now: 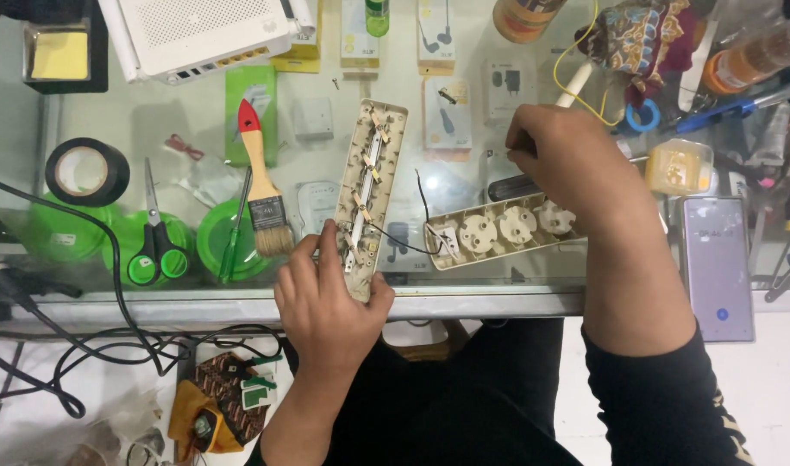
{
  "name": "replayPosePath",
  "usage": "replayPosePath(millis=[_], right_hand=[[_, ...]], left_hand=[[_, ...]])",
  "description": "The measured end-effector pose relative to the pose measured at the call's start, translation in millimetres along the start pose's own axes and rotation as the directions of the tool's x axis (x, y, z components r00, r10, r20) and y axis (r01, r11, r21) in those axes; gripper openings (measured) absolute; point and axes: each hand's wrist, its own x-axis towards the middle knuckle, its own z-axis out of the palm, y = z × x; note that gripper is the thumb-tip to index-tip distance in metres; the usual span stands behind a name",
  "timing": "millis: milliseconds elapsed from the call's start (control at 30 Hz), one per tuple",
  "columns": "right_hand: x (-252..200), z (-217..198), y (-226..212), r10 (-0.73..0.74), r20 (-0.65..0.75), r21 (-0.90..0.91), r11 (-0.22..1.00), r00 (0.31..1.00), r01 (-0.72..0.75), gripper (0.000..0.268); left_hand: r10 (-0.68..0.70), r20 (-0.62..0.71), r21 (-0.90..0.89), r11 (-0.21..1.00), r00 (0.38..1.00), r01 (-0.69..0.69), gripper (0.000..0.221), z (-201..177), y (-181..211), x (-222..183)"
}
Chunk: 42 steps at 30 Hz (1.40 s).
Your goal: Repairing a multi-socket power strip by connecting internal wires and cleaning components
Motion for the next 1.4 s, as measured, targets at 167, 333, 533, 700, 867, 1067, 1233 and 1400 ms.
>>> replayPosePath(millis=[167, 333, 533, 700, 867, 1067, 1233, 1400], right_hand=[[9.1, 6.5, -2.0, -0.050, -0.051, -0.078, 0.996, 0.997, 0.046, 0.014], [38.6, -12.5, -30.0, -0.176, -0.157, 0.108, 0.975, 0.972, 0.194, 0.010], [85.2, -14.8, -43.6, -0.192, -0.096, 0.104, 0.974, 0.977, 0.202, 0.011], [95.3, -0.9, -45.9, -0.174, -0.037, 0.122, 0.977, 0.984, 0.177, 0.015], [101.2, 4.3, -37.6, -0.304, -0.119, 0.129, 0.939, 0.945, 0.318, 0.009], [96.1, 4.9, -40.3, -0.230, -0.036, 0.054, 0.971, 0.972, 0.232, 0.041], [95.7, 7.6, -40.8, -0.309, -0.097, 0.048, 0.948, 0.946, 0.315, 0.012], [93.5, 7.3, -46.9, -0.285, -0.106, 0.048, 0.955, 0.953, 0.292, 0.013]], left_hand=[[-0.019, -0.035, -0.044, 0.999, 0.999, 0.018, 0.081, 0.4, -0.1, -2.9], [-0.060, 0.146, -0.079, 0.994, 0.987, 0.072, 0.083, -12.0, -2.0, -1.3], [-0.030, 0.121, -0.076, 0.996, 0.992, 0.039, 0.085, -13.4, -4.4, -4.3], [-0.049, 0.102, -0.037, 0.998, 0.994, 0.053, 0.077, -12.6, -5.4, -6.9], [-0.058, 0.151, -0.016, 0.998, 0.987, 0.062, 0.089, -12.3, -5.6, -3.3], [-0.068, 0.146, -0.020, 0.997, 0.987, 0.072, 0.084, -12.1, -5.1, -4.6], [-0.135, 0.106, -0.153, 0.977, 0.985, 0.151, 0.075, -11.6, -5.5, -2.6], [-0.146, 0.061, -0.157, 0.976, 0.987, 0.154, 0.074, -12.7, -4.7, -3.6]])
